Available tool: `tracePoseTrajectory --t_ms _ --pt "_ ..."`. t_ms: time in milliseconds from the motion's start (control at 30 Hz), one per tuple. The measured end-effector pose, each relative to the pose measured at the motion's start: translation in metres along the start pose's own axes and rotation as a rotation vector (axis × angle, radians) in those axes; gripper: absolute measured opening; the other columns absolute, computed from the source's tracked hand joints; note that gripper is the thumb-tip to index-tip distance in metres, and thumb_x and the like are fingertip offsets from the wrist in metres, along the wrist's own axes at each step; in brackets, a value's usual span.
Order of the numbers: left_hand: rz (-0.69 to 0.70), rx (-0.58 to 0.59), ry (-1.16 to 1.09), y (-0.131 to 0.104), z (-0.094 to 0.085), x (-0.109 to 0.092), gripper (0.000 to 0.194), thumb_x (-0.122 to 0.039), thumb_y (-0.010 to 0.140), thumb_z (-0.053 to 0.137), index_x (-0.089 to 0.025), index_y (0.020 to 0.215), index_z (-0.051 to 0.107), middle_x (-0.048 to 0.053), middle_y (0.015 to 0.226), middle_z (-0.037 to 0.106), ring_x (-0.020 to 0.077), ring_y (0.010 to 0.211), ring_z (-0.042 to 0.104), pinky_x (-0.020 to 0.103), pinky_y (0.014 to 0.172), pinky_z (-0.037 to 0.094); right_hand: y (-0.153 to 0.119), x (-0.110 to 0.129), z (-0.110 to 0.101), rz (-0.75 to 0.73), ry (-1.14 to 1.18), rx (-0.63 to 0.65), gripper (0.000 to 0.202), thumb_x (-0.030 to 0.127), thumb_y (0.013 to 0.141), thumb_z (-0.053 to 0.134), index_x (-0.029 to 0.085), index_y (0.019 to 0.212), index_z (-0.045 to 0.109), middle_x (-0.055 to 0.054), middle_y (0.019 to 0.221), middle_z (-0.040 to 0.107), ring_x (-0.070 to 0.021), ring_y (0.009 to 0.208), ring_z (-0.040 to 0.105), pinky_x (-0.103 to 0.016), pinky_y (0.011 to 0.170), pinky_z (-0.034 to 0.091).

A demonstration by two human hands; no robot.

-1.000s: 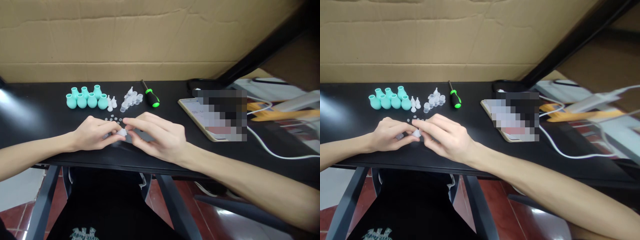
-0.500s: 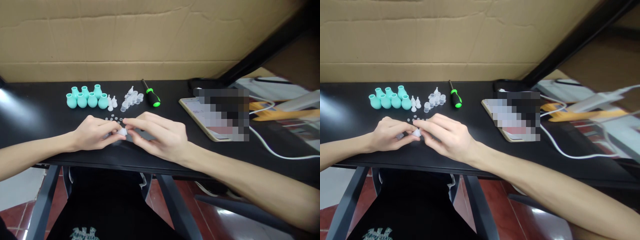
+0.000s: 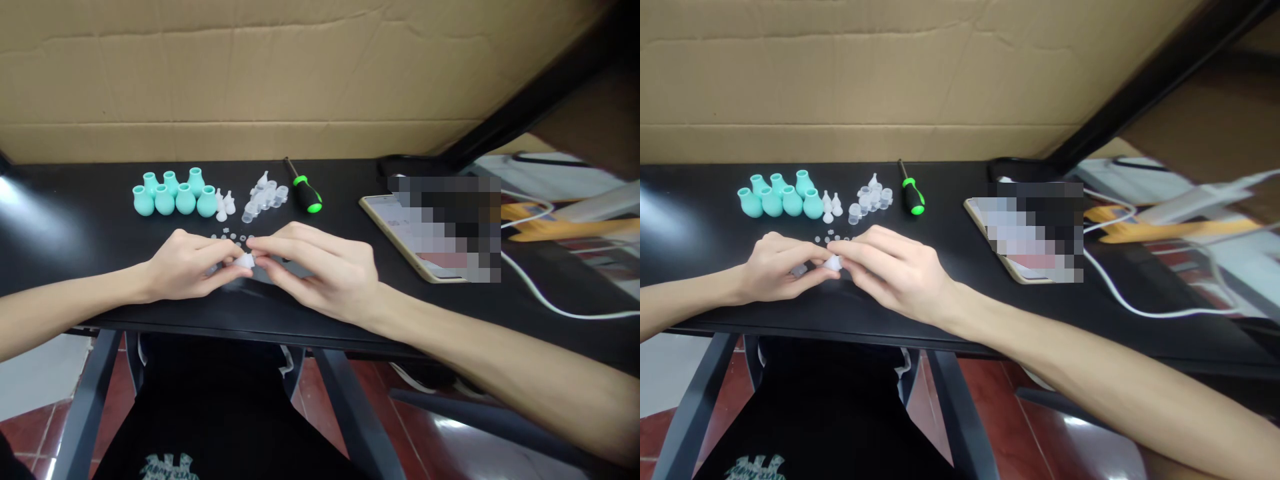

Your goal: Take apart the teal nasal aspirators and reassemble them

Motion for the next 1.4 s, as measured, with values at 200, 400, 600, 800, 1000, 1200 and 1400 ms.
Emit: tracePoseTrajectory --t_ms 200,400,600,800,1000,1200,1400 --pt "0.037 -0.016 0.013 0.000 0.001 0.000 0.024 -0.034 0.112 0.070 -0.017 0.095 0.067 -0.005 0.073 0.077 0.0066 0.057 0.071 0.019 0.053 0.044 0.002 0.002 0.000 0.026 0.017 0.002 0.032 0.009 0.106 0.068 0.023 0.134 0.072 -0.005 0.102 0.083 -0.0153 0.082 0.078 -0.027 0.077 0.069" --pt "0.034 -0.016 0.025 0.001 0.001 0.000 0.028 -0.037 0.114 0.066 -0.018 0.093 0.066 -0.005 0.072 0.077 0.0061 0.055 0.069 0.019 0.052 0.042 0.003 0.001 0.001 0.050 0.044 0.004 0.026 0.008 0.105 0.068 0.020 0.128 0.073 -0.006 0.102 0.082 -0.0144 0.084 0.078 -0.025 0.078 0.068" --pt "0.038 -0.003 0.048 -0.001 0.002 0.001 0.028 -0.037 0.113 0.067 -0.018 0.092 0.066 -0.006 0.071 0.075 0.0062 0.056 0.070 0.019 0.052 0.043 0.002 -0.001 0.001 0.087 0.078 0.027 0.024 0.012 0.107 0.067 0.022 0.128 0.074 -0.004 0.102 0.082 -0.0133 0.083 0.078 -0.024 0.078 0.067" --pt "0.033 -0.007 0.032 -0.001 0.001 0.000 0.026 -0.035 0.112 0.069 -0.017 0.094 0.067 -0.006 0.072 0.076 0.0060 0.056 0.070 0.019 0.052 0.043 0.001 -0.007 0.001 0.114 0.151 0.065 0.020 0.016 0.109 0.067 0.022 0.126 0.075 -0.004 0.101 0.083 -0.0135 0.083 0.078 -0.025 0.078 0.066" --pt "0.046 -0.004 0.015 -0.001 0.001 0.000 0.025 -0.036 0.113 0.069 -0.018 0.096 0.068 -0.005 0.076 0.080 0.0061 0.059 0.073 0.017 0.055 0.048 0.001 -0.013 0.001 0.118 0.237 0.090 0.015 0.020 0.110 0.067 0.021 0.120 0.078 -0.005 0.102 0.083 -0.0135 0.084 0.078 -0.025 0.078 0.066" --pt "0.052 0.012 0.015 -0.001 0.001 0.000 0.029 -0.038 0.114 0.065 -0.018 0.094 0.069 -0.005 0.073 0.078 0.0057 0.055 0.070 0.017 0.053 0.045 0.000 -0.014 0.002 0.115 0.276 0.102 0.016 0.019 0.111 0.067 0.020 0.122 0.078 -0.005 0.103 0.083 -0.0131 0.086 0.079 -0.025 0.079 0.066" --pt "0.063 0.024 -0.010 -0.001 0.000 0.000 0.027 -0.037 0.115 0.065 -0.017 0.096 0.069 -0.004 0.074 0.079 0.0061 0.057 0.071 0.018 0.052 0.044 0.001 -0.015 0.002 0.101 0.311 0.094 0.015 0.015 0.109 0.070 0.019 0.121 0.077 -0.004 0.101 0.083 -0.0116 0.085 0.079 -0.022 0.080 0.065"
Point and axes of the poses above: each hand's wrist, its own y-axis towards the middle knuckle, its own z-axis out of the palm, x = y × z, the point moved 2 cm from there along y, towards the middle knuckle
